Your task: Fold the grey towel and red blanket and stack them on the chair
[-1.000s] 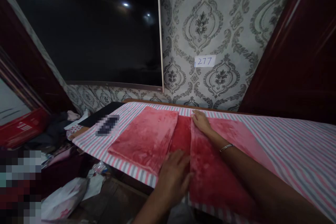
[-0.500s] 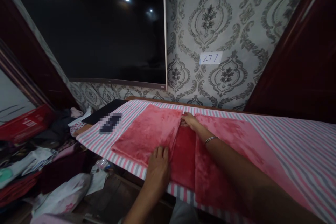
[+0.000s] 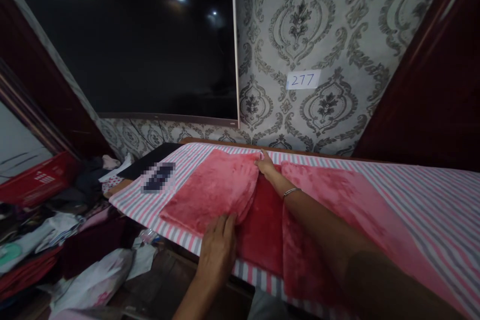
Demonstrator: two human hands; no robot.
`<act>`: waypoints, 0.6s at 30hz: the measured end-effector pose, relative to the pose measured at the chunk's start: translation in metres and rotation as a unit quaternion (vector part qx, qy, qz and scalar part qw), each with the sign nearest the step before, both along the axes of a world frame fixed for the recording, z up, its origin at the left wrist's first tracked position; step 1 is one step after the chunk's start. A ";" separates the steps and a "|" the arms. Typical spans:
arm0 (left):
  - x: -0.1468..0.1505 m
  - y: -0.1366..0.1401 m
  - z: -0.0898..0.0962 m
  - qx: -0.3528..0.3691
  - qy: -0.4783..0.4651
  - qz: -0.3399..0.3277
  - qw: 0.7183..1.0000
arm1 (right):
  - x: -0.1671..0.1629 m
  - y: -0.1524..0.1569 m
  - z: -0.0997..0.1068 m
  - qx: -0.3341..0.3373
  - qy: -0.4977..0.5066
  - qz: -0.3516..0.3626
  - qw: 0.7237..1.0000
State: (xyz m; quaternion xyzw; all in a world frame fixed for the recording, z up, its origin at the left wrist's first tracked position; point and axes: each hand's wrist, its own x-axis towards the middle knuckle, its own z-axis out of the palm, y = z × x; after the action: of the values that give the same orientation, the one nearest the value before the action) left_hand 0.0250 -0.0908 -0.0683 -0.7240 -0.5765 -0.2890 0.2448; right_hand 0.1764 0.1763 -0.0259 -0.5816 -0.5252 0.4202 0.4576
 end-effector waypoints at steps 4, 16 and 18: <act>0.013 0.007 0.004 0.031 0.028 -0.050 0.998 | 0.011 0.007 0.007 0.019 -0.066 -0.025 0.997; 0.032 0.015 -0.052 -0.008 0.030 -0.079 0.996 | 0.026 0.008 -0.011 -0.010 -0.179 -0.033 0.983; 0.033 0.014 -0.050 -0.008 0.039 -0.082 0.996 | 0.026 0.012 -0.012 -0.014 -0.182 -0.032 0.983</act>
State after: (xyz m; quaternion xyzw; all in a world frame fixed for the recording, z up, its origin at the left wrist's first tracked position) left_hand 0.0585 -0.0763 -0.1182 -0.7815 -0.5076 -0.2748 0.2369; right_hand 0.2027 0.1881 -0.0380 -0.6713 -0.5750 0.3000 0.3588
